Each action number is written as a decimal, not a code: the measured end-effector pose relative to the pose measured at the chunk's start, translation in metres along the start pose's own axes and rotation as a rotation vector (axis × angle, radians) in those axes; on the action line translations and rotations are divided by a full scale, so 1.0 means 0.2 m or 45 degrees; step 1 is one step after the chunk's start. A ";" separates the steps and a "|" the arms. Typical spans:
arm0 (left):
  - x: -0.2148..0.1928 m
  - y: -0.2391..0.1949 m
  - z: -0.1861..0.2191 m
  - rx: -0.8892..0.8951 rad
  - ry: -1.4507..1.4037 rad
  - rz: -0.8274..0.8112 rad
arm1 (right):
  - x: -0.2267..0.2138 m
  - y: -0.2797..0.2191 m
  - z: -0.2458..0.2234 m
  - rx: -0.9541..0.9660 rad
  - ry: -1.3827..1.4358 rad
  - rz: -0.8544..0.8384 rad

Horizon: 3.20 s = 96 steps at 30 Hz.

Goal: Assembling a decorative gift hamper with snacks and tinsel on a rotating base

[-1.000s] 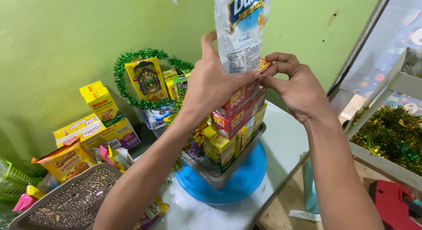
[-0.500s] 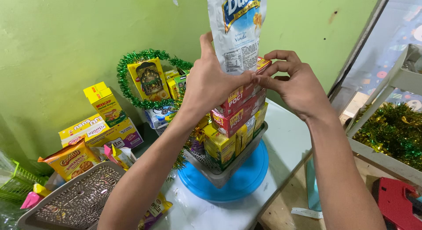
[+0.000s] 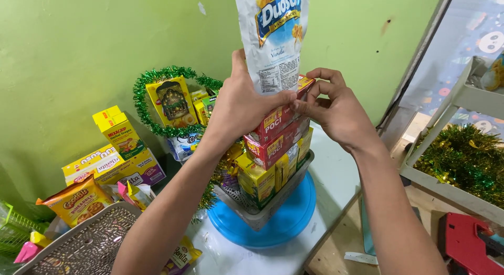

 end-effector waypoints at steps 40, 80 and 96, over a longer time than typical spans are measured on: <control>-0.10 -0.08 0.07 -0.036 -0.359 -0.274 | 0.20 -0.72 0.10 0.070 -0.293 0.006; 0.11 -0.03 -0.45 0.775 0.876 0.176 | -0.17 -0.89 0.32 -0.087 -0.845 0.359; 0.37 -0.39 -1.06 0.611 1.349 0.062 | 0.68 -1.01 0.46 -0.802 -1.667 -0.254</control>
Point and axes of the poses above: each hand's wrist, its own y-axis towards the middle knuckle, its own x-axis out of the palm, z = x × y, the point moved 5 cm from there along y, towards the middle knuckle, and after that the axes turned 13 degrees about y, right-handed, at the moved point
